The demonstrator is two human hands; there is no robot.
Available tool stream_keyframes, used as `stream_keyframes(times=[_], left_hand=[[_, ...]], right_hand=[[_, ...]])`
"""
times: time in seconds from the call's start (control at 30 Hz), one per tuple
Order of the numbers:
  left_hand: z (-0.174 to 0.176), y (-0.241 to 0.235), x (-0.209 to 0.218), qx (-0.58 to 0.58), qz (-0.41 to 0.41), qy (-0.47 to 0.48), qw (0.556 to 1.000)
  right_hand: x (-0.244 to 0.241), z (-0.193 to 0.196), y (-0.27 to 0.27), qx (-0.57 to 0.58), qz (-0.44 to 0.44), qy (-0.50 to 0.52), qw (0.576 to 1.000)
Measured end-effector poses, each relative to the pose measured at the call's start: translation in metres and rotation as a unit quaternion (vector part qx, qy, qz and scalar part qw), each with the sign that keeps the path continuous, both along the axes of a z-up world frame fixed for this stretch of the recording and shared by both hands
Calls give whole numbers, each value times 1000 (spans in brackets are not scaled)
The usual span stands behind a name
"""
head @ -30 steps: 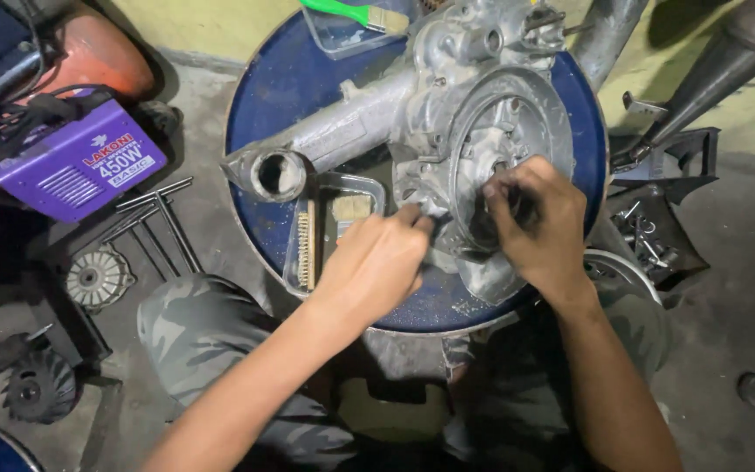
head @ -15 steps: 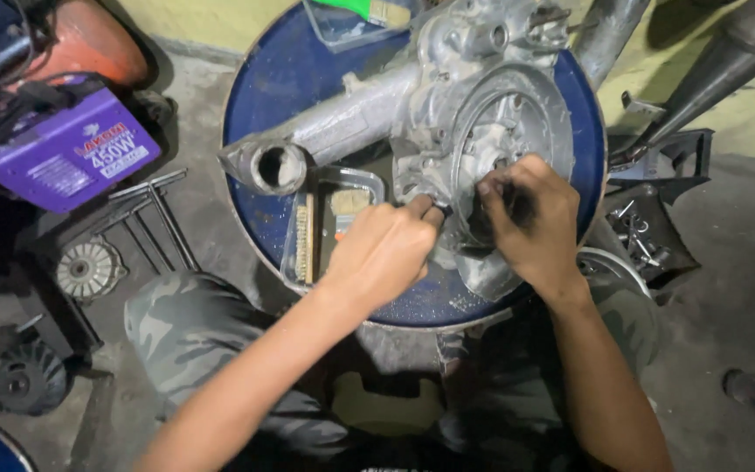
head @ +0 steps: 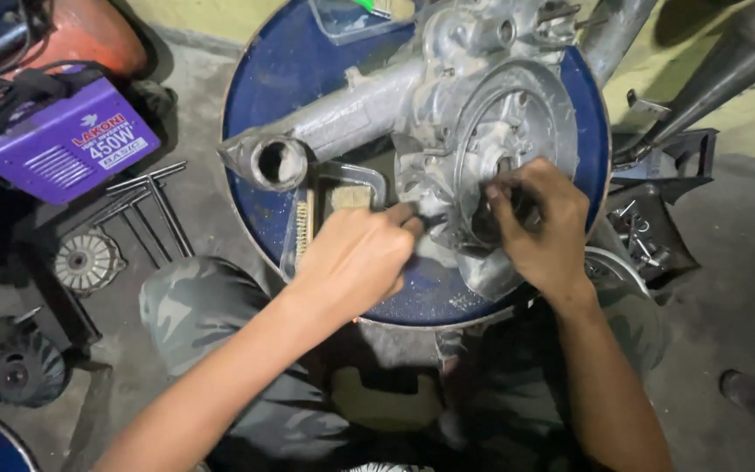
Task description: The person scrubs a disassembled motorcycle engine casing and a cylindrical metal part using a brush and a cleaning solution. They dip the brush into a small container of liquid and scrub various surfaces of the engine components resting on a blue barrel.
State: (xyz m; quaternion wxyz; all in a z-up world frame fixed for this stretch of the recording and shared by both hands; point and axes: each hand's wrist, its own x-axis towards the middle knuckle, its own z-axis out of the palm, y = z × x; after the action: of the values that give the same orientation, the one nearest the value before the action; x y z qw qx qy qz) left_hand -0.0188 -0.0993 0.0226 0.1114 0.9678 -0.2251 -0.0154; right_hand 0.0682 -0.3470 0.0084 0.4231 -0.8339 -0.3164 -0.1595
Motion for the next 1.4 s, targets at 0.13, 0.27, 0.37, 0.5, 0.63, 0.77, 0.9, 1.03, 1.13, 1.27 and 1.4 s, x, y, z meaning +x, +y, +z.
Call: stream_keyframes(times=[0.13, 0.27, 0.37, 0.5, 0.63, 0.77, 0.9, 1.03, 1.13, 1.27, 1.4], left_hand=[[-17, 6, 11, 32, 14, -10, 999], [-17, -14, 21, 0, 0, -27, 1000], [-9, -5, 7, 2, -5, -5, 1000], [10, 14, 4, 26, 27, 0, 999], [-25, -11, 24, -24, 16, 23, 999], [1, 11, 11, 0, 43, 71, 997], [54, 54, -9, -42, 155, 74, 984], [59, 79, -36, -163, 184, 67, 967], [49, 80, -54, -42, 202, 64, 976], [22, 81, -67, 81, 225, 78, 968], [-4, 71, -66, 101, 220, 123, 962]], right_hand=[[3, -1, 0, 9, 1, 11, 1000], [-3, 5, 6, 10, 4, 4, 1000], [-1, 2, 3, 2, 10, 6, 1000], [-2, 0, -4, -10, 4, 11, 1000], [0, 1, -4, 0, 1, 11, 1000], [0, 0, -4, 6, 21, 3, 1000], [1, -1, -7, 24, 44, 3, 999], [3, -2, -14, 23, 39, -1, 999], [2, -2, -9, 21, 43, 3, 999], [-1, -1, -4, 20, 44, 6, 999], [1, -4, -4, 18, 39, 7, 999]])
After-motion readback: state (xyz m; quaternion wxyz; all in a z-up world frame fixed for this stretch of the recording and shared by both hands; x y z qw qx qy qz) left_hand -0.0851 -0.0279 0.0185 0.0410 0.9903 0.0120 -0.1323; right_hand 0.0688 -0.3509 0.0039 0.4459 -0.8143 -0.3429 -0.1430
